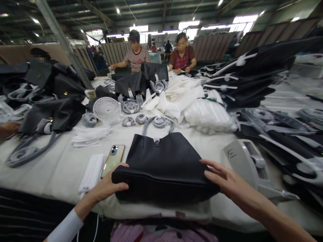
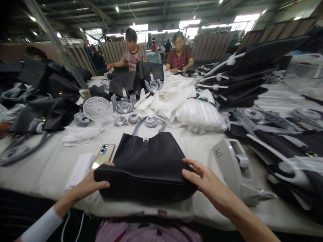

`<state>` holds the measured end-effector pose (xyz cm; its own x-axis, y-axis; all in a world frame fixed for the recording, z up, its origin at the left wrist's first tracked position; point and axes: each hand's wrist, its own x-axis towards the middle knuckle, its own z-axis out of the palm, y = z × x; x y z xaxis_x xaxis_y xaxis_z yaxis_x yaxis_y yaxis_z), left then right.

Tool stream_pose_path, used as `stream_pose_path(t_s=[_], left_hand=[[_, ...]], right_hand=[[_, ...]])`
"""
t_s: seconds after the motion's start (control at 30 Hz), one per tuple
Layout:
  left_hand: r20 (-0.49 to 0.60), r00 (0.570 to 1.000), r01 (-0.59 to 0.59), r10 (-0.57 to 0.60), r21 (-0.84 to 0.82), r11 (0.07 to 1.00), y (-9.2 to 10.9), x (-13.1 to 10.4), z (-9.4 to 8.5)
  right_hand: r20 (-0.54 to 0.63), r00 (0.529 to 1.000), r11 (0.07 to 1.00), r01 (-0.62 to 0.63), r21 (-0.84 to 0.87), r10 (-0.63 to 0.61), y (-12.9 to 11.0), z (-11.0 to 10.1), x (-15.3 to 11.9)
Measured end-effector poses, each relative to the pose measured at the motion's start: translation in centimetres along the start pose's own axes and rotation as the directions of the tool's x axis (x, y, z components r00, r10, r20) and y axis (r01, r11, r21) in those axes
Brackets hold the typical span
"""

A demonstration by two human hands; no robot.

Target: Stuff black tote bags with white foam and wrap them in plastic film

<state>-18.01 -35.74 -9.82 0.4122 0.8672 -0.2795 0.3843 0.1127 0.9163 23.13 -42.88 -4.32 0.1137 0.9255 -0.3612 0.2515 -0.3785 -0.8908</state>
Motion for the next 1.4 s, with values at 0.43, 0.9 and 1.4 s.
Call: stream_pose_path(t_s=[0.43,0.9,1.4], left_hand=[[-0.35,0.937,0.021,0.0,0.055,0.998,-2.4,3.6,2.3],[-0.465,0.879,0.229,-0.105,0.217,0.949,-1.2,3.1,4.4],[-0.575,0.818,0.268,0.003,0.386,0.883,0.6,3.7,4.6]], right_hand=[[-0.154,0.962,0.861,0.123,-0.493,-0.225,6.1,0.9,3.6],[-0.319,0.918,0.883,0.063,-0.464,-0.234,7.1,4.0,4.6],[0.369,0.657,0.047,0.524,-0.851,-0.658,4.3,14.2,5.5]])
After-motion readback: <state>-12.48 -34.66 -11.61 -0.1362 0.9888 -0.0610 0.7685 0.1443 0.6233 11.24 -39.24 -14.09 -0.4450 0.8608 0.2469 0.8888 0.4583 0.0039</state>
